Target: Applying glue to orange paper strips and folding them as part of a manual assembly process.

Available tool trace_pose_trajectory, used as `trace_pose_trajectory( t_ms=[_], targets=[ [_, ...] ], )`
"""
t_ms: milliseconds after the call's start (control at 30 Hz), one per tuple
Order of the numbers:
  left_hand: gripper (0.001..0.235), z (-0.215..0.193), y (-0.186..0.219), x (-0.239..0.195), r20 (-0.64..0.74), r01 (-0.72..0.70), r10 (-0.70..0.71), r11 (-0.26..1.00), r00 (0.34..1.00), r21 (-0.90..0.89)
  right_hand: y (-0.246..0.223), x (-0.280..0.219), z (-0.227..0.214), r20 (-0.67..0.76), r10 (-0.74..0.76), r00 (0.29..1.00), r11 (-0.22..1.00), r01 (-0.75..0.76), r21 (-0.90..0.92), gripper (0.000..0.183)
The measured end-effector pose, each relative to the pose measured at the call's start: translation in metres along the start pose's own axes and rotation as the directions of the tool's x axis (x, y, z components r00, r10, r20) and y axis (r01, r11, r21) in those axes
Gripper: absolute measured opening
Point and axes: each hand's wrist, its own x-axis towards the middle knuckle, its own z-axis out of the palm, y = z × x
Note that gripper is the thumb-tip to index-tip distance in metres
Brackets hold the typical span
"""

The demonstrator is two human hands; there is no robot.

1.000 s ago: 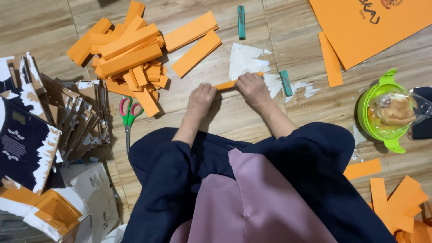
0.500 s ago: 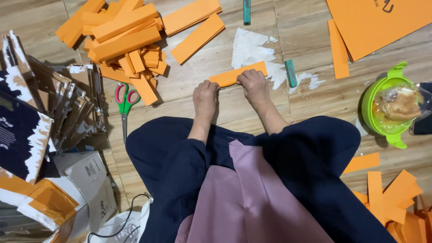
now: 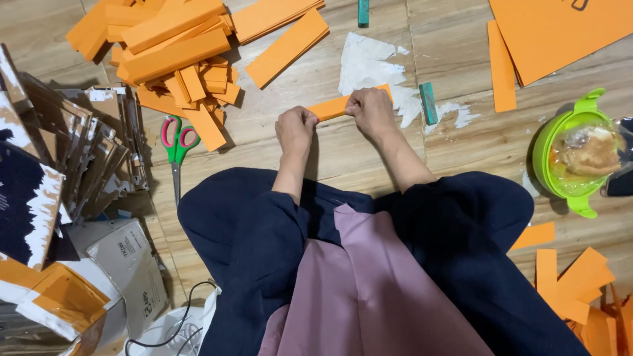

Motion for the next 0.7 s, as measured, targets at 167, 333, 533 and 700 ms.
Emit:
trace_pose_trajectory(
  t_ms=[167,333,533,700],
  targets=[
    [0.008,-0.002,0.004,0.0,0.016,0.029,-0.028,0.999,0.999,-0.044,0.004,0.012,0.006,0.031,0.096,0.995,0.995,-0.095,-0.016,0.009],
    [0.011,-0.019,0.02,-0.002,0.084,0.048,-0.045,0.998,0.995,-0.039,0.004,0.028,0.004,0.132,0.203,0.97,0.979,-0.202,-0.016,0.01],
    [0.017,-0.009,0.008,0.022,0.148,-0.044,0.018,0.984,0.989,0.175,0.016,0.04,0.021,0.185,0.278,0.943,0.96,-0.265,-0.091,0.013],
    [0.03,-0.006,0.003,0.023,0.093,-0.133,0.103,0.902,0.99,0.411,0.017,0.042,0.022,0.187,0.252,0.949,0.966,-0.236,-0.104,0.017]
  ],
)
